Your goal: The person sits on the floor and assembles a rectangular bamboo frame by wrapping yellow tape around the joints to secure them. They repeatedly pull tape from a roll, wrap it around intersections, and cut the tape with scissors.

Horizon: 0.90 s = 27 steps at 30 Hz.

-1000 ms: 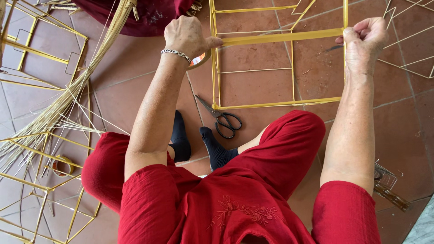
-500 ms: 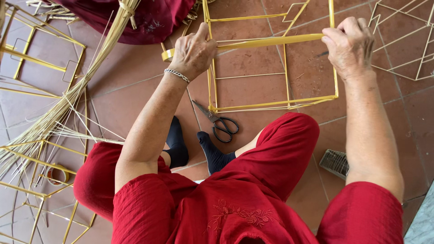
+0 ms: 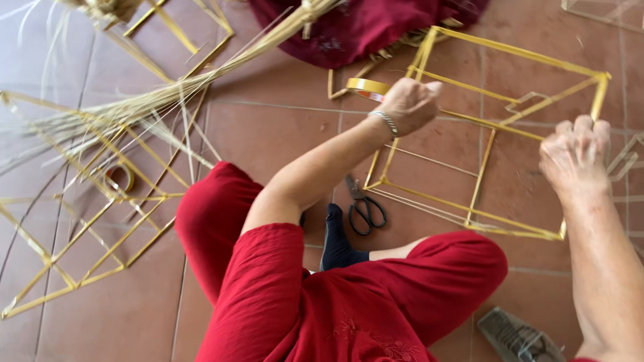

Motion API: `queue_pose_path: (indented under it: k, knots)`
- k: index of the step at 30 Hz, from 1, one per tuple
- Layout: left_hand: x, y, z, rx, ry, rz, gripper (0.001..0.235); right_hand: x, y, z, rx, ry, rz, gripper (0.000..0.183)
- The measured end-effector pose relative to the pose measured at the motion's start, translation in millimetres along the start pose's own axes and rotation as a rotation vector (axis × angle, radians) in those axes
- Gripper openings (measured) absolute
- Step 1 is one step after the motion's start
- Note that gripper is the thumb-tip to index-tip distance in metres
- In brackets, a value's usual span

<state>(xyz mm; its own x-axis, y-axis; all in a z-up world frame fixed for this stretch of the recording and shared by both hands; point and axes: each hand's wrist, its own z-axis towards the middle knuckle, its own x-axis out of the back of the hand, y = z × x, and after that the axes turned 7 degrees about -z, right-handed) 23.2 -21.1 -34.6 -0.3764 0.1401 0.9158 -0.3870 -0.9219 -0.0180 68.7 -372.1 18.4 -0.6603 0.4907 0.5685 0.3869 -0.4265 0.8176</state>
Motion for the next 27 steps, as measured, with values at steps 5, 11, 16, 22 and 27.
queue_pose_path:
  k: [5,11,16,22,27]
  knots:
    - [-17.8,6.1,9.2,0.01,0.094,-0.022,0.016,23.3,-20.1,40.4,0.097,0.053,0.048,0.012]
    - [-22.9,9.3,18.1,0.026,-0.023,-0.025,0.013,37.5,-61.9,89.2,0.151,0.287,0.128,0.017]
    - [-20.7,13.9,24.6,0.043,-0.041,-0.133,0.018,48.2,-83.2,114.4,0.092,0.327,0.497,0.029]
    - [-13.4,2.9,23.7,0.129,0.017,-0.309,0.012,36.9,-61.9,93.1,-0.009,0.142,1.18,0.02]
    - [-16.1,3.1,30.6,0.189,0.054,-0.319,0.01,-14.1,-51.4,82.8,-0.164,-0.093,1.364,0.023]
